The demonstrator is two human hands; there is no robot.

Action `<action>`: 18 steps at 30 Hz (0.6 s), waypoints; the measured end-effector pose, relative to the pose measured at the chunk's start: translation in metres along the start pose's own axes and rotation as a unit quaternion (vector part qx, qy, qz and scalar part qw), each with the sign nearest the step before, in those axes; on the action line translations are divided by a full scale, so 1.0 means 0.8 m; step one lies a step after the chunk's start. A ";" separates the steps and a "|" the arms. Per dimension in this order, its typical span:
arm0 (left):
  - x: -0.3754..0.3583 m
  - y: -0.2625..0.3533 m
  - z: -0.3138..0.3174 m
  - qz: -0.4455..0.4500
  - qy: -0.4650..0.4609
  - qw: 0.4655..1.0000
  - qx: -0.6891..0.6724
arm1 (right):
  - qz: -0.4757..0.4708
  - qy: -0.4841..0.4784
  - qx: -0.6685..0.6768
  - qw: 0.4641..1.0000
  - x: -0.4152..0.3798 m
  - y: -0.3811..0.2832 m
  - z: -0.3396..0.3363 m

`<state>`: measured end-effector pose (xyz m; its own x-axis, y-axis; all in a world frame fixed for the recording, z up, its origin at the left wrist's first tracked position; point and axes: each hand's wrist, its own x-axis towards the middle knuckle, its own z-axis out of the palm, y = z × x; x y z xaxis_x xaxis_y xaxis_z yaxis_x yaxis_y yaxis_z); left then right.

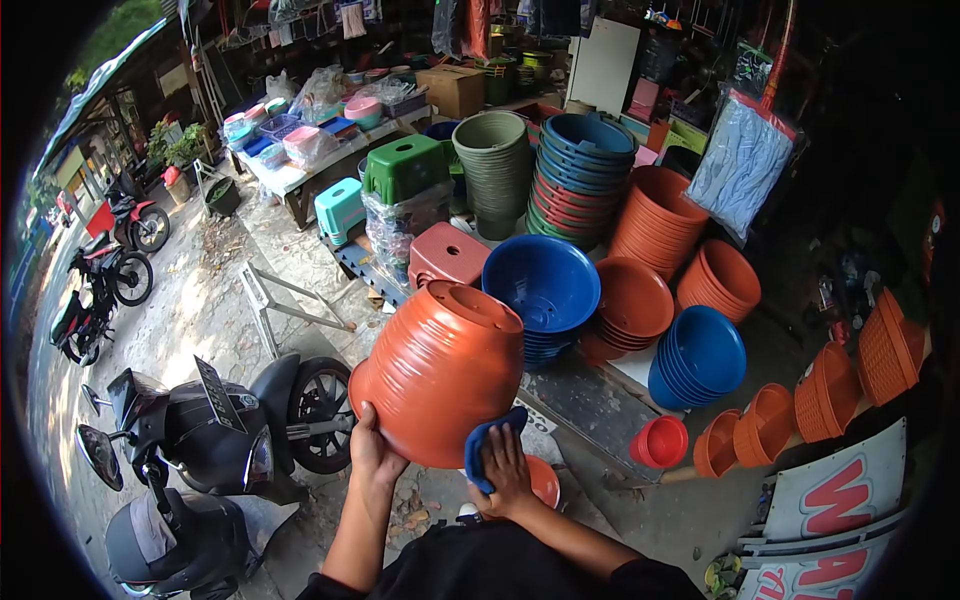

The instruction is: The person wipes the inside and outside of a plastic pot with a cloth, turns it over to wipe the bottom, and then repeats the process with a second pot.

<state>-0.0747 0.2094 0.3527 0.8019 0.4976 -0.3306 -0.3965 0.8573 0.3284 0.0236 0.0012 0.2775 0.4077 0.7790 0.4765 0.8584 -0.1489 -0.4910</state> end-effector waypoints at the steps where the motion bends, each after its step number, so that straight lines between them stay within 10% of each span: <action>1: -0.003 -0.001 0.002 0.004 0.000 1.000 0.000 | 0.048 0.072 0.078 0.993 0.009 -0.001 -0.001; 5: -0.018 -0.008 0.002 0.004 -0.010 1.000 -0.004 | 0.124 0.145 0.257 0.947 0.005 0.049 0.027; 10: -0.043 -0.018 0.020 0.005 -0.006 0.998 0.055 | 0.297 0.173 0.700 0.625 0.052 0.102 -0.040; 16: -0.061 -0.019 0.008 -0.091 -0.025 0.991 0.092 | 0.348 0.073 0.640 0.681 0.058 0.248 -0.067; 18: -0.060 -0.024 -0.003 -0.059 -0.019 0.982 0.178 | 0.285 -0.175 0.729 0.597 0.103 0.244 -0.113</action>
<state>-0.1065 0.1695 0.3601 0.8519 0.3870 -0.3529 -0.1246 0.8042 0.5812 0.2530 -0.0187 0.2866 0.1955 0.9723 -0.1283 -0.6769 0.0391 -0.7351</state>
